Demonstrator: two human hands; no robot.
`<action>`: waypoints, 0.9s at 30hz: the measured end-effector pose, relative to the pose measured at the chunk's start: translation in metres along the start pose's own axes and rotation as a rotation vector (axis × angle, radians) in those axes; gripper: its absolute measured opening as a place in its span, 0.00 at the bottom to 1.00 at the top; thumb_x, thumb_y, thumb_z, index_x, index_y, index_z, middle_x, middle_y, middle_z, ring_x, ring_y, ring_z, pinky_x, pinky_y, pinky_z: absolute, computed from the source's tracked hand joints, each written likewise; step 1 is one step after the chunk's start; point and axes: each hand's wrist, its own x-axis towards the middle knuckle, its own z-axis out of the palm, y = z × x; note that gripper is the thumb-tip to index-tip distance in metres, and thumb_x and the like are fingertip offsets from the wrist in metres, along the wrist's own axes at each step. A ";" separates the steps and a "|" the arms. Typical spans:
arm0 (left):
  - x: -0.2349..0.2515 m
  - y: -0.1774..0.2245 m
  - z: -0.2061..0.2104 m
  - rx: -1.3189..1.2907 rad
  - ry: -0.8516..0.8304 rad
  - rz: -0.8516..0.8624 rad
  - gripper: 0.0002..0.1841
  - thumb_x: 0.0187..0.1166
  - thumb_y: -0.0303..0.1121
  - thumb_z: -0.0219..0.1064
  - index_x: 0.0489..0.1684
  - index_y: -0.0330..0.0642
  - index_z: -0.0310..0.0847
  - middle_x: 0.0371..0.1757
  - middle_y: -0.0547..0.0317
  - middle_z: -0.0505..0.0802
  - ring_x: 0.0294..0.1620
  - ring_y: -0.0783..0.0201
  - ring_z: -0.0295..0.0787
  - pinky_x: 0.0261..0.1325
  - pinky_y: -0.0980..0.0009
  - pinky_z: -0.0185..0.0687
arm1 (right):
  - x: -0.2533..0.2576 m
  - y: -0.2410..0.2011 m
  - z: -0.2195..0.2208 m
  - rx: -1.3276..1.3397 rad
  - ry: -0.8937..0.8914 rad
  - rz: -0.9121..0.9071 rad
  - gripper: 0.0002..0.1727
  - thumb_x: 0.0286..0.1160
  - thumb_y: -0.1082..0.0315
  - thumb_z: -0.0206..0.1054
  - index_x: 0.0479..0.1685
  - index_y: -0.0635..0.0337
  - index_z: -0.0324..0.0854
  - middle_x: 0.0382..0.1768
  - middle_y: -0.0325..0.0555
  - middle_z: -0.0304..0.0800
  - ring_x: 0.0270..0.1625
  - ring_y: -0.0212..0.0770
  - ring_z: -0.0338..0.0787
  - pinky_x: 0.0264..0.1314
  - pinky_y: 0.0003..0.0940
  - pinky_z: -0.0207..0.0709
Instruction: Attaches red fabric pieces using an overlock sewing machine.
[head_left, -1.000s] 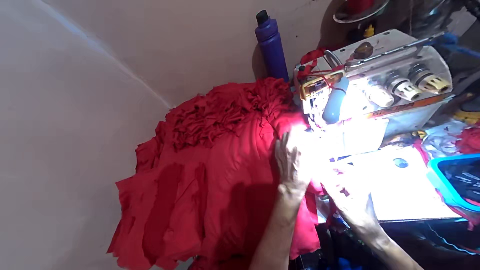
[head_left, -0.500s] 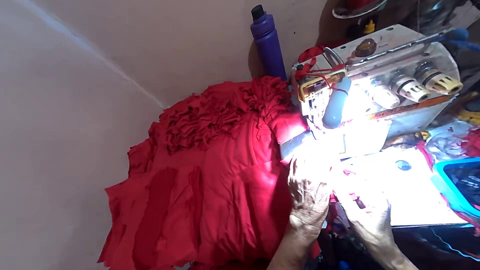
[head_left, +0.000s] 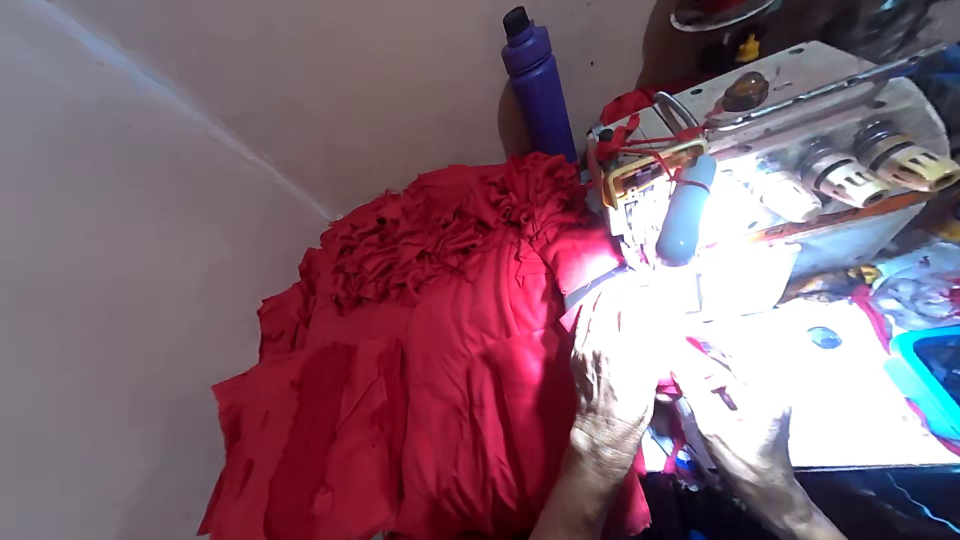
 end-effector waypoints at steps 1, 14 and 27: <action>0.005 -0.001 -0.002 -0.018 -0.014 -0.021 0.16 0.79 0.32 0.67 0.61 0.41 0.90 0.64 0.51 0.92 0.70 0.55 0.85 0.75 0.57 0.76 | 0.005 0.001 0.001 0.013 -0.023 -0.006 0.14 0.74 0.72 0.68 0.51 0.76 0.86 0.40 0.40 0.94 0.42 0.14 0.89 0.50 0.11 0.84; 0.110 -0.056 -0.005 0.064 -0.307 -0.198 0.20 0.92 0.37 0.54 0.77 0.35 0.71 0.65 0.34 0.87 0.65 0.37 0.86 0.65 0.39 0.77 | 0.023 0.007 0.005 -0.319 -0.108 -0.041 0.17 0.82 0.64 0.62 0.58 0.64 0.91 0.32 0.46 0.93 0.32 0.27 0.90 0.41 0.21 0.84; -0.031 -0.104 -0.089 -0.091 0.076 -0.143 0.13 0.86 0.32 0.61 0.60 0.36 0.87 0.61 0.47 0.92 0.60 0.55 0.89 0.62 0.57 0.84 | -0.062 -0.006 -0.023 -0.301 -0.519 -0.431 0.16 0.85 0.62 0.58 0.43 0.56 0.93 0.33 0.45 0.94 0.37 0.36 0.89 0.43 0.27 0.76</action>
